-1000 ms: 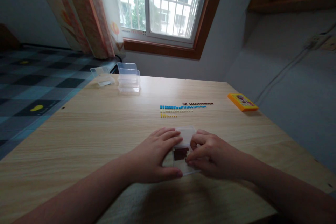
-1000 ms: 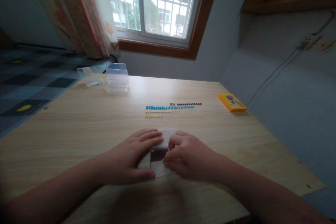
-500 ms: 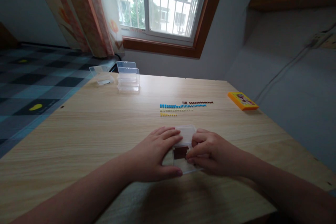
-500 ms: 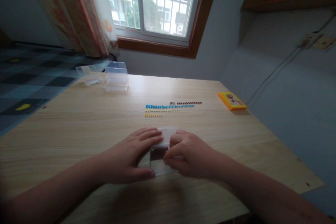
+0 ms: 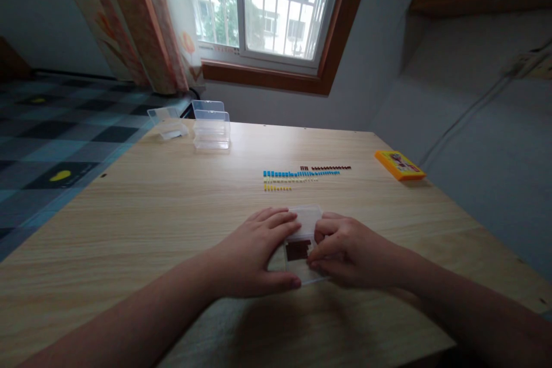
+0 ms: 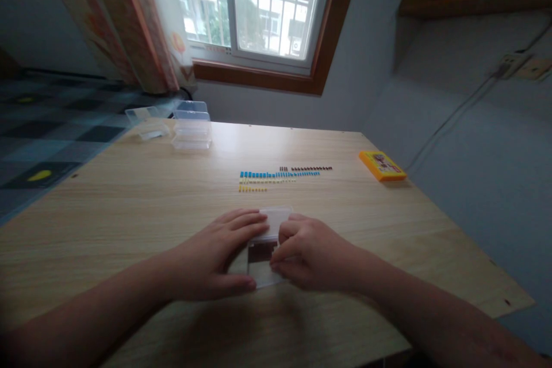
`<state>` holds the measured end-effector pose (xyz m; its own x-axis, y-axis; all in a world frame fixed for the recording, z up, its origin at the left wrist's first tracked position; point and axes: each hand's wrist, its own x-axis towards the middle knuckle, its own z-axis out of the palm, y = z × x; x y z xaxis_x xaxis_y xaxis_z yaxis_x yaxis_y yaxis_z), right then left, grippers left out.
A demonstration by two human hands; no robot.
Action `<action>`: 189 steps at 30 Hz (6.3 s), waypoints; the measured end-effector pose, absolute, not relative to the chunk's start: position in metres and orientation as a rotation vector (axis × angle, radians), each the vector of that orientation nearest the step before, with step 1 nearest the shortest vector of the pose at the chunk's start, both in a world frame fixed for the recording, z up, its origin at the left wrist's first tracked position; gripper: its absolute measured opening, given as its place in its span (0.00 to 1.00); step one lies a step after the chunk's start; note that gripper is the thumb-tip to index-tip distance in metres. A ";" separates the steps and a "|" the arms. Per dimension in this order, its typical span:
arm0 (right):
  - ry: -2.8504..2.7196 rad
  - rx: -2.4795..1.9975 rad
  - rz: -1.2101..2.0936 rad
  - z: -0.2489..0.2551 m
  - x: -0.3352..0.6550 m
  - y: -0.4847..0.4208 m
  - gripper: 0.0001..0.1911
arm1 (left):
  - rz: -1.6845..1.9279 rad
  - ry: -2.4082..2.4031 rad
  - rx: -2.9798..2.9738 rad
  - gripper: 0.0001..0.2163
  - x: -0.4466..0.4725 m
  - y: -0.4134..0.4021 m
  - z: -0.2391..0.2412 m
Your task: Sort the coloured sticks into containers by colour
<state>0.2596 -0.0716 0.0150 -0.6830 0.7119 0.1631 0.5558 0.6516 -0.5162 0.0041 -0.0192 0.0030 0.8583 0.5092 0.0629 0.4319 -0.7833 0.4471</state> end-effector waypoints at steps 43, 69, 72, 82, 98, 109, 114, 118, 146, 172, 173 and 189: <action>-2.715 -0.819 0.579 0.020 0.268 -0.065 0.12 | 0.283 0.684 2.606 0.39 0.004 -0.020 0.003; -2.715 -0.812 0.554 0.022 0.266 -0.064 0.13 | 0.255 0.688 2.607 0.40 0.005 -0.019 0.004; -2.715 -0.818 0.555 0.022 0.266 -0.064 0.12 | 0.230 0.701 2.610 0.41 0.005 -0.019 0.004; -2.638 -0.750 0.681 0.026 0.278 -0.062 0.11 | 0.248 0.689 2.616 0.40 0.005 -0.019 0.004; -2.680 -0.868 0.476 0.021 0.277 -0.060 0.14 | 0.220 0.697 2.621 0.41 0.006 -0.020 0.005; -2.675 -0.847 0.365 0.022 0.277 -0.062 0.14 | 0.278 0.684 2.615 0.40 0.005 -0.019 0.002; -2.694 -0.857 0.367 0.021 0.276 -0.061 0.14 | 0.229 0.695 2.625 0.41 0.005 -0.019 0.004; -2.690 -0.868 0.378 0.019 0.275 -0.061 0.14 | 0.231 0.701 2.620 0.41 0.006 -0.020 0.006; -2.591 -1.003 0.289 0.012 0.264 -0.062 0.09 | 0.288 0.677 2.605 0.39 0.006 -0.020 0.004; -2.538 -1.030 0.317 0.009 0.265 -0.062 0.08 | 0.277 0.674 2.612 0.39 0.007 -0.020 0.005; -2.541 -1.035 0.318 0.009 0.265 -0.062 0.08 | 0.282 0.675 2.614 0.38 0.007 -0.020 0.005; -2.508 -1.053 0.340 0.009 0.265 -0.063 0.07 | 0.257 0.690 2.614 0.39 0.007 -0.020 0.005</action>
